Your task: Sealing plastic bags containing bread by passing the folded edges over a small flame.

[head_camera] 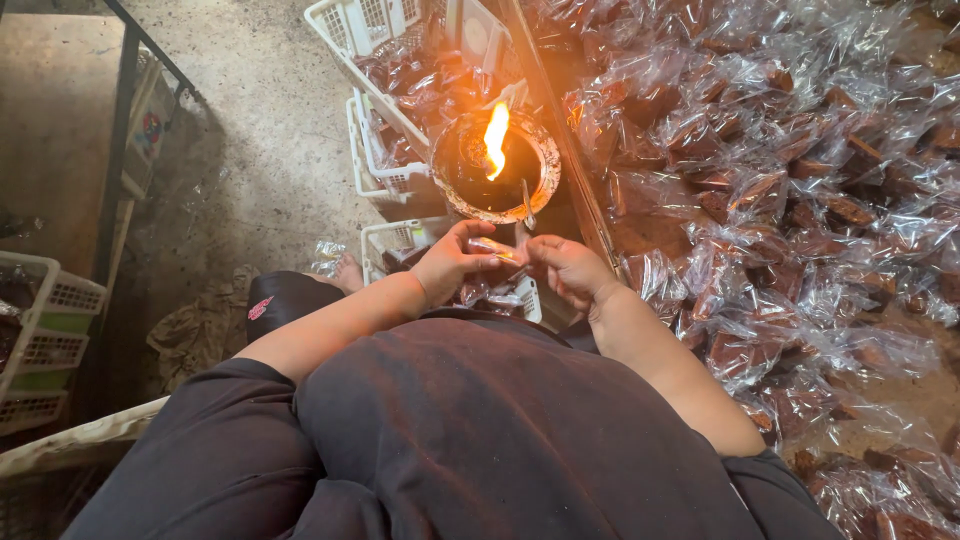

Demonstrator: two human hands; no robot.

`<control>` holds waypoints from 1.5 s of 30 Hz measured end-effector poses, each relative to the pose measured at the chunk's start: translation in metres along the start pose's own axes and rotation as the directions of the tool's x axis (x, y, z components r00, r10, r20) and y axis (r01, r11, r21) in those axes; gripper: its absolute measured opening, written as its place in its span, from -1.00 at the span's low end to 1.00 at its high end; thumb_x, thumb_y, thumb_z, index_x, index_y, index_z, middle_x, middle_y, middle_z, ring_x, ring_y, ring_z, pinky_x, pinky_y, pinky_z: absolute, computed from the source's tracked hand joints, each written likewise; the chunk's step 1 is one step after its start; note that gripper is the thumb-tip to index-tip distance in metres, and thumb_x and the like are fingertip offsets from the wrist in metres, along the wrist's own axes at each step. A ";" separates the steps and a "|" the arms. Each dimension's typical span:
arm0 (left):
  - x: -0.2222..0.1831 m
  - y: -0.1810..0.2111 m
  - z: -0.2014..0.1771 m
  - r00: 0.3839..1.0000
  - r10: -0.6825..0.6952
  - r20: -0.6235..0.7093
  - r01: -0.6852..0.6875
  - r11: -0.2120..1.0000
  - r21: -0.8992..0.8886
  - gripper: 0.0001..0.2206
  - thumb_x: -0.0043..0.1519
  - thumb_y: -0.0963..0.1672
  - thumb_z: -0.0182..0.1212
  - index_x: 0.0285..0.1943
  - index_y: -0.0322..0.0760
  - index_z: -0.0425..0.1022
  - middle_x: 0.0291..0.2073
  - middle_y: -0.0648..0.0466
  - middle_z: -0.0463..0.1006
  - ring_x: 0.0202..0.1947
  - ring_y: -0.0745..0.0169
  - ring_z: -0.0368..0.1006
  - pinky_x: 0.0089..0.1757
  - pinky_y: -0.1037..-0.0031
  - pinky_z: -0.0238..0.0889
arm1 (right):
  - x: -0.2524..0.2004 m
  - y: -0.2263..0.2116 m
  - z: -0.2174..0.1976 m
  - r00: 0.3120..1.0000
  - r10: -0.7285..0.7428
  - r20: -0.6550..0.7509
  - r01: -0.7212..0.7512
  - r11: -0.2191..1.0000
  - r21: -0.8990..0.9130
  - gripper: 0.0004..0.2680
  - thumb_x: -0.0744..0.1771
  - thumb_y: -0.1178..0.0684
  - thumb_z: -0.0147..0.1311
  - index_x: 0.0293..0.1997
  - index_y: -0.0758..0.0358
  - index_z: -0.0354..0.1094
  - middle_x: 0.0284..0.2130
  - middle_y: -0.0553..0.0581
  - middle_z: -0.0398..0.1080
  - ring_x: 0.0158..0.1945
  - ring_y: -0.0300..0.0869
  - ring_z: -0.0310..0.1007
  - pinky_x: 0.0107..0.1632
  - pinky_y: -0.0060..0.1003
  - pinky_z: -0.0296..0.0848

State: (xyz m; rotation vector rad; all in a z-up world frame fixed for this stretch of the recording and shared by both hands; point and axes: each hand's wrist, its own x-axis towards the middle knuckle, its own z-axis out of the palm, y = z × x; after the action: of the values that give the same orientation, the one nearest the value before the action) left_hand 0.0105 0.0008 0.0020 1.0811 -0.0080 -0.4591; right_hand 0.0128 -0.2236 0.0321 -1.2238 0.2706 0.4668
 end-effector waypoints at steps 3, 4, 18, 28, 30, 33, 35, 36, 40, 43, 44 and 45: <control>-0.005 0.006 0.007 0.999 0.052 -0.009 -0.052 0.998 0.022 -0.36 -0.02 -0.25 0.56 0.28 -0.23 0.37 -0.23 -0.07 0.60 -0.23 0.16 0.57 -0.22 0.43 0.54 | -0.003 -0.004 0.001 0.994 0.079 0.074 -0.060 0.971 -0.233 -0.86 0.32 0.03 0.30 -0.23 0.25 0.46 -0.44 0.06 0.52 -0.28 -0.24 0.57 -0.19 -0.40 0.52; 0.000 0.000 0.004 0.999 0.018 0.047 -0.018 1.000 -0.002 -0.34 -0.01 -0.26 0.55 0.31 -0.22 0.34 -0.23 -0.13 0.61 -0.26 0.07 0.60 -0.26 0.31 0.58 | -0.006 -0.009 0.004 0.997 0.052 0.064 -0.012 0.857 -0.515 -0.83 0.29 -0.08 0.32 -0.27 0.17 0.52 -0.31 0.05 0.57 -0.18 -0.19 0.58 -0.11 -0.35 0.53; 0.015 -0.022 -0.033 0.912 -0.348 -0.219 0.391 0.897 0.204 -0.14 0.22 -0.03 0.42 0.60 -0.28 -0.11 0.32 -0.44 0.25 0.21 -0.44 0.35 0.04 -0.02 0.43 | 0.003 -0.066 -0.064 0.858 -0.368 -0.358 -0.254 0.302 -0.919 -0.35 0.38 -0.37 -0.01 0.61 0.00 -0.25 0.52 0.32 -0.21 0.59 0.11 -0.36 0.56 -0.04 -0.40; 0.014 -0.028 -0.038 0.946 -0.286 -0.153 0.321 0.894 0.312 -0.38 0.21 0.02 0.39 0.42 -0.26 0.32 0.03 -0.14 0.60 -0.08 0.10 0.56 -0.13 0.33 0.53 | 0.044 -0.032 -0.110 0.779 -0.480 -0.404 -0.279 0.313 -0.908 -0.60 0.35 -0.50 0.00 0.03 -0.04 0.35 -0.01 0.06 0.45 0.20 -0.02 0.36 0.26 -0.13 0.27; 0.012 -0.023 -0.032 0.951 -0.271 -0.151 0.306 0.900 0.311 -0.39 0.20 0.03 0.39 0.41 -0.24 0.33 0.02 -0.10 0.61 -0.11 0.18 0.57 -0.15 0.41 0.53 | 0.031 -0.041 -0.093 0.733 -0.542 -0.411 -0.195 0.411 -0.891 -0.69 0.36 -0.38 0.12 -0.06 -0.02 0.33 -0.10 0.06 0.51 0.14 -0.02 0.43 0.17 -0.13 0.38; 0.012 -0.021 -0.028 0.961 -0.246 -0.124 0.273 0.910 0.313 -0.44 0.22 0.04 0.35 0.38 -0.18 0.37 0.03 -0.04 0.63 -0.08 0.24 0.56 -0.14 0.46 0.50 | 0.017 -0.049 -0.069 0.674 -0.662 -0.328 -0.046 0.406 -0.913 -0.71 0.33 -0.28 0.19 -0.01 0.02 0.33 -0.22 0.12 0.54 0.01 0.01 0.52 0.08 -0.08 0.45; 0.011 -0.023 -0.028 0.961 -0.249 -0.120 0.275 0.901 0.335 -0.44 0.22 0.05 0.35 0.38 -0.17 0.37 0.03 -0.02 0.63 -0.09 0.27 0.56 -0.13 0.48 0.48 | 0.008 -0.052 -0.058 0.830 -0.398 -0.390 -0.334 0.205 -0.920 -0.54 0.33 -0.51 0.03 0.31 -0.23 0.24 0.10 0.06 0.37 0.24 0.08 0.33 0.21 0.08 0.36; 0.010 -0.023 -0.027 0.961 -0.249 -0.120 0.275 0.901 0.336 -0.44 0.22 0.05 0.35 0.38 -0.17 0.37 0.03 -0.02 0.63 -0.09 0.27 0.56 -0.13 0.48 0.48 | 0.011 -0.051 -0.064 0.830 -0.398 -0.390 -0.334 0.206 -0.920 -0.54 0.33 -0.51 0.03 0.31 -0.23 0.24 0.10 0.06 0.37 0.24 0.08 0.33 0.21 0.08 0.36; 0.006 -0.020 -0.025 0.965 -0.239 -0.110 0.262 0.911 0.319 -0.45 0.21 0.05 0.36 0.36 -0.15 0.39 0.00 0.00 0.63 -0.10 0.28 0.57 -0.17 0.52 0.49 | 0.015 -0.047 -0.075 0.741 -0.494 -0.456 -0.149 0.540 -0.828 -0.52 0.29 -0.48 0.21 0.21 -0.08 0.28 0.03 0.10 0.46 0.17 0.04 0.42 0.19 -0.03 0.40; -0.001 -0.012 -0.019 0.970 -0.226 -0.088 0.240 0.941 0.236 -0.39 0.20 0.05 0.40 0.42 -0.14 0.33 0.12 -0.04 0.53 0.00 0.17 0.51 -0.08 0.35 0.48 | 0.002 -0.042 -0.049 0.625 -0.733 -0.270 0.275 0.530 -0.802 -0.65 0.40 -0.16 0.14 0.25 0.11 0.19 0.12 0.26 0.37 0.22 0.10 0.37 0.21 -0.02 0.41; -0.002 -0.007 -0.016 0.973 -0.218 -0.074 0.228 0.957 0.182 -0.32 0.19 0.04 0.43 0.48 -0.14 0.26 0.22 -0.08 0.44 0.10 0.07 0.45 0.00 0.19 0.45 | -0.002 -0.041 -0.036 0.497 -0.861 -0.103 0.575 0.417 -0.704 -0.73 0.45 0.08 0.09 0.26 0.32 0.14 0.16 0.37 0.31 0.26 0.12 0.32 0.21 -0.04 0.42; 0.000 -0.010 -0.016 0.974 -0.215 -0.076 0.226 0.957 0.183 -0.32 0.19 0.04 0.43 0.48 -0.14 0.26 0.22 -0.08 0.44 0.10 0.07 0.45 0.00 0.19 0.45 | -0.009 -0.041 -0.018 0.496 -0.862 -0.102 0.578 0.415 -0.702 -0.73 0.45 0.08 0.09 0.26 0.32 0.14 0.16 0.37 0.31 0.26 0.12 0.32 0.21 -0.04 0.42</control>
State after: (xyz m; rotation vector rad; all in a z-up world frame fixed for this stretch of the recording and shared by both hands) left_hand 0.0102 0.0108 -0.0141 1.2896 0.1207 -0.6392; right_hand 0.0259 -0.2533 0.0640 -1.9246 -0.0852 -0.6388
